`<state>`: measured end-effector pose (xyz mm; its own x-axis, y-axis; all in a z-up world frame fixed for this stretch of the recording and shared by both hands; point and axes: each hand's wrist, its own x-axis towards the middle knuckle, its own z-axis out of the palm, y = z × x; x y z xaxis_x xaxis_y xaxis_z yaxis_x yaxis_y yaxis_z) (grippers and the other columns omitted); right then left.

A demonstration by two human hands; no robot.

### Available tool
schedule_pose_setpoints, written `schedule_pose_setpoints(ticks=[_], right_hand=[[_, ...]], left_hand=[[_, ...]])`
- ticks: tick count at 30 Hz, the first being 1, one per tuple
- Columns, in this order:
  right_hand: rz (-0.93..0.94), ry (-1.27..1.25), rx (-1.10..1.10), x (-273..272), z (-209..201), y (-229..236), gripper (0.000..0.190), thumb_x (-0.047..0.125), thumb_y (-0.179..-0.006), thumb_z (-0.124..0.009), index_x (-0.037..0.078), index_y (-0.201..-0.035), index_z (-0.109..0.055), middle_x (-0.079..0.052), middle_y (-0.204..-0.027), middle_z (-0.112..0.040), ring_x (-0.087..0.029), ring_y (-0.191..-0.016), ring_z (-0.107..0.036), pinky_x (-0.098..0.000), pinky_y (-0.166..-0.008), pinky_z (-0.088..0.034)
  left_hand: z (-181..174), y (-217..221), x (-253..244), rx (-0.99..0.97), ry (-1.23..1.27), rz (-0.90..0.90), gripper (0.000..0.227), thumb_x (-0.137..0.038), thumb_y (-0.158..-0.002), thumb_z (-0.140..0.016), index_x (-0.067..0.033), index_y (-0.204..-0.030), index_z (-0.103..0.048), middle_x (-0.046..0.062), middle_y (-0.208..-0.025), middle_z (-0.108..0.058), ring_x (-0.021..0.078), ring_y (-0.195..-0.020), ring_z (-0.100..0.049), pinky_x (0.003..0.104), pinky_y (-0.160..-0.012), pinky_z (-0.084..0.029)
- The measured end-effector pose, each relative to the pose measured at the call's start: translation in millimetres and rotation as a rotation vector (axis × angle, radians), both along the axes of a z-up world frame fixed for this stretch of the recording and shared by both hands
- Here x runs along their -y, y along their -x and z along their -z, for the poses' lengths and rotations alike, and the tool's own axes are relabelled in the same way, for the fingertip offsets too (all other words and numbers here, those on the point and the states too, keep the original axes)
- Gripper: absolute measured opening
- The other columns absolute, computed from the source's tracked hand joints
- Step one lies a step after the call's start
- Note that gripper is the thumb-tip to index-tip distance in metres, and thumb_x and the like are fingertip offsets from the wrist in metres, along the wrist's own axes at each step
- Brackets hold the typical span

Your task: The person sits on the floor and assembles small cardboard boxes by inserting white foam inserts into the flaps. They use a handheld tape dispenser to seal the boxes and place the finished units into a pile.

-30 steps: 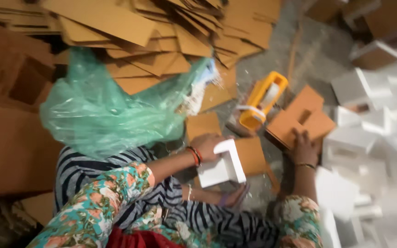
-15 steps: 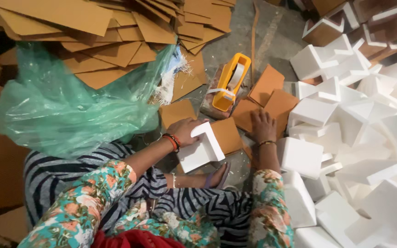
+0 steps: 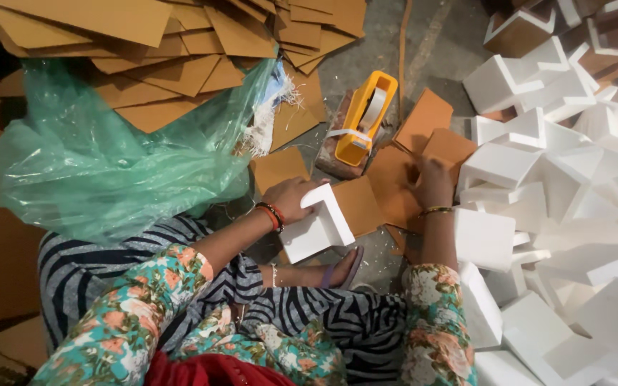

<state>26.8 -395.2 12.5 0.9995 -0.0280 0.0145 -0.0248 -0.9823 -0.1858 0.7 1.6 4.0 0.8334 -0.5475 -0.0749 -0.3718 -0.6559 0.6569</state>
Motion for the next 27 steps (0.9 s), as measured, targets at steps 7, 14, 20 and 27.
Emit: schedule_pose_setpoints(ticks=[7, 14, 20, 27], right_hand=[[-0.15, 0.341, -0.008, -24, 12, 43, 0.078, 0.044, -0.053, -0.092, 0.022, -0.123, -0.065, -0.01, -0.117, -0.07, -0.035, -0.124, -0.055, -0.0524, -0.105, -0.041], [0.393, 0.17, 0.247, -30, -79, 37, 0.02, 0.022, -0.091, -0.071, 0.013, -0.108, -0.075, -0.015, -0.101, -0.074, -0.035, -0.089, -0.068, -0.0472, -0.078, -0.053], [-0.27, -1.139, 0.372, -50, -114, 58, 0.03, 0.033, -0.107, -0.064, 0.003, -0.107, -0.06, -0.018, -0.131, -0.062, -0.027, -0.121, -0.064, -0.042, -0.108, -0.047], [-0.434, -1.056, -0.328, -67, -54, 43, 0.043, 0.024, -0.096, -0.06, 0.0, -0.131, -0.064, -0.018, -0.148, -0.054, -0.025, -0.133, -0.055, -0.0373, -0.11, -0.043]], left_hand=[[5, 3, 0, -0.002, 0.019, -0.001, 0.076, -0.036, -0.079, -0.076, -0.037, -0.149, -0.048, 0.012, -0.116, -0.067, 0.0342, -0.108, -0.065, 0.047, -0.093, -0.054], [3, -3, 0, -0.021, 0.03, -0.006, 0.076, -0.035, -0.078, -0.076, -0.0388, -0.149, -0.048, 0.013, -0.116, -0.067, 0.0349, -0.11, -0.065, 0.048, -0.093, -0.053], [6, 1, 0, -0.013, 0.051, -0.01, 0.07, -0.037, -0.082, -0.075, -0.035, -0.147, -0.05, 0.016, -0.117, -0.065, 0.0371, -0.11, -0.064, 0.049, -0.094, -0.052], [23, -2, 0, -0.11, 0.112, -0.121, 0.048, -0.056, -0.089, -0.062, -0.0201, -0.121, -0.07, 0.016, -0.113, -0.074, 0.0365, -0.105, -0.07, 0.049, -0.084, -0.057]])
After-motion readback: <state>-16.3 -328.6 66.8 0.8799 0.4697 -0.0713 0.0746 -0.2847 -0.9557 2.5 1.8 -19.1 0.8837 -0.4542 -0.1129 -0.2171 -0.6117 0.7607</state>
